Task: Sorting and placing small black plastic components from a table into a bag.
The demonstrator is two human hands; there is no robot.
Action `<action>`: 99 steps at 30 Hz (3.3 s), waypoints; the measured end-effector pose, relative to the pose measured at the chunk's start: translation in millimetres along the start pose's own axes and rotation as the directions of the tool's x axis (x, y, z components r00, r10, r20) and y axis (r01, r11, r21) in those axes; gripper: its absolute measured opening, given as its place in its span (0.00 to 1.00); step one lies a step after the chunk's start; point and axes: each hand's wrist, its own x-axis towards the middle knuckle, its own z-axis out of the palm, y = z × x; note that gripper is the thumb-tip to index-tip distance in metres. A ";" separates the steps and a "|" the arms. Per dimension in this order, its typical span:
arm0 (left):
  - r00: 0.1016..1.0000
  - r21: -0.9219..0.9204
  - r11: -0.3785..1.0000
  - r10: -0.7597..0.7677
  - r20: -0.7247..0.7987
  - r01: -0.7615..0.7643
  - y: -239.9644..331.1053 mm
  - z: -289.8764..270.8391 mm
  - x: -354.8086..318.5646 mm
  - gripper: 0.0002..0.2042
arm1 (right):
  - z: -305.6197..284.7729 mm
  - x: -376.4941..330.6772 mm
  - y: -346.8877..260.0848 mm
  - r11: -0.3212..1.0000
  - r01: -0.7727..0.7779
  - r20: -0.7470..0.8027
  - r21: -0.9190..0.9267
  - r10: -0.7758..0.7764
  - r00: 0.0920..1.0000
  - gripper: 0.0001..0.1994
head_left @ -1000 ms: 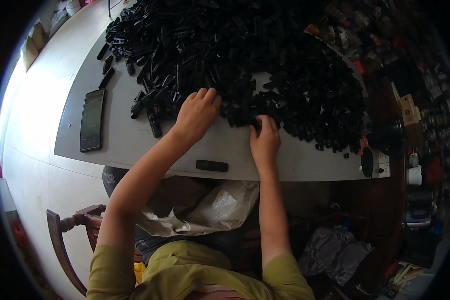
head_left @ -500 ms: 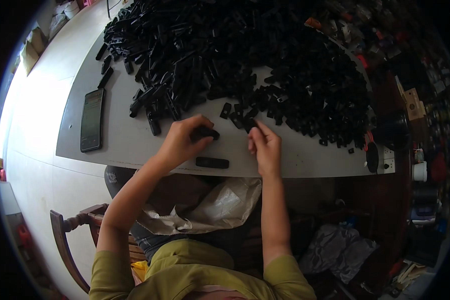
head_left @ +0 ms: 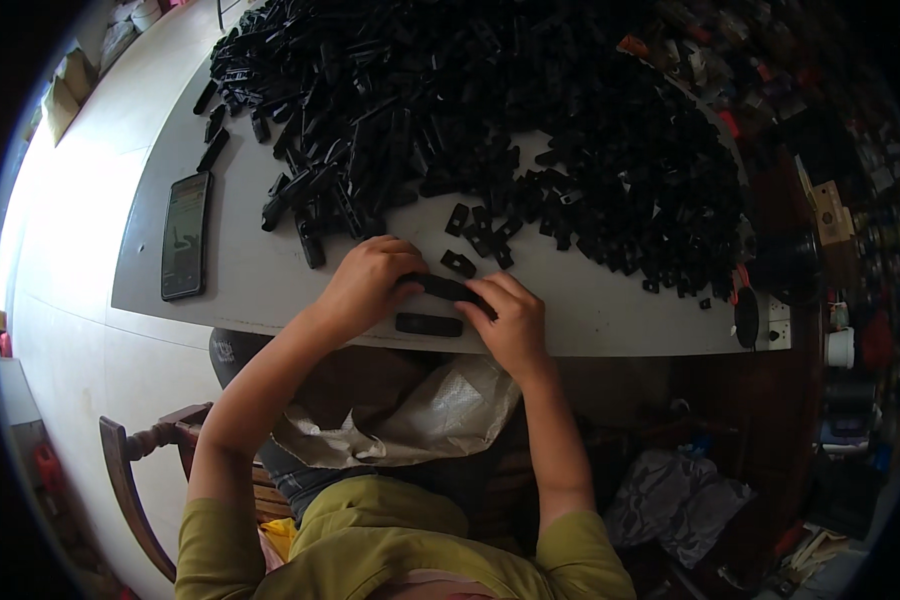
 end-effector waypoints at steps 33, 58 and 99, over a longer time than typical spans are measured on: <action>0.993 -0.123 0.992 -0.039 -0.107 0.026 6.1 -1.6 -33.1 0.13 | 12.8 0.2 -11.3 0.989 -0.038 0.070 0.142 0.028 0.997 0.15; 0.914 0.358 0.896 -0.113 -0.390 0.264 -23.8 -56.8 -53.2 0.18 | 41.2 87.7 -2.2 0.736 -0.135 0.007 -0.663 0.186 0.983 0.15; 0.998 -0.313 0.949 -0.051 -0.039 0.036 -6.5 2.9 -34.2 0.11 | 7.0 0.3 -6.6 0.988 0.018 0.167 0.151 -0.044 0.985 0.16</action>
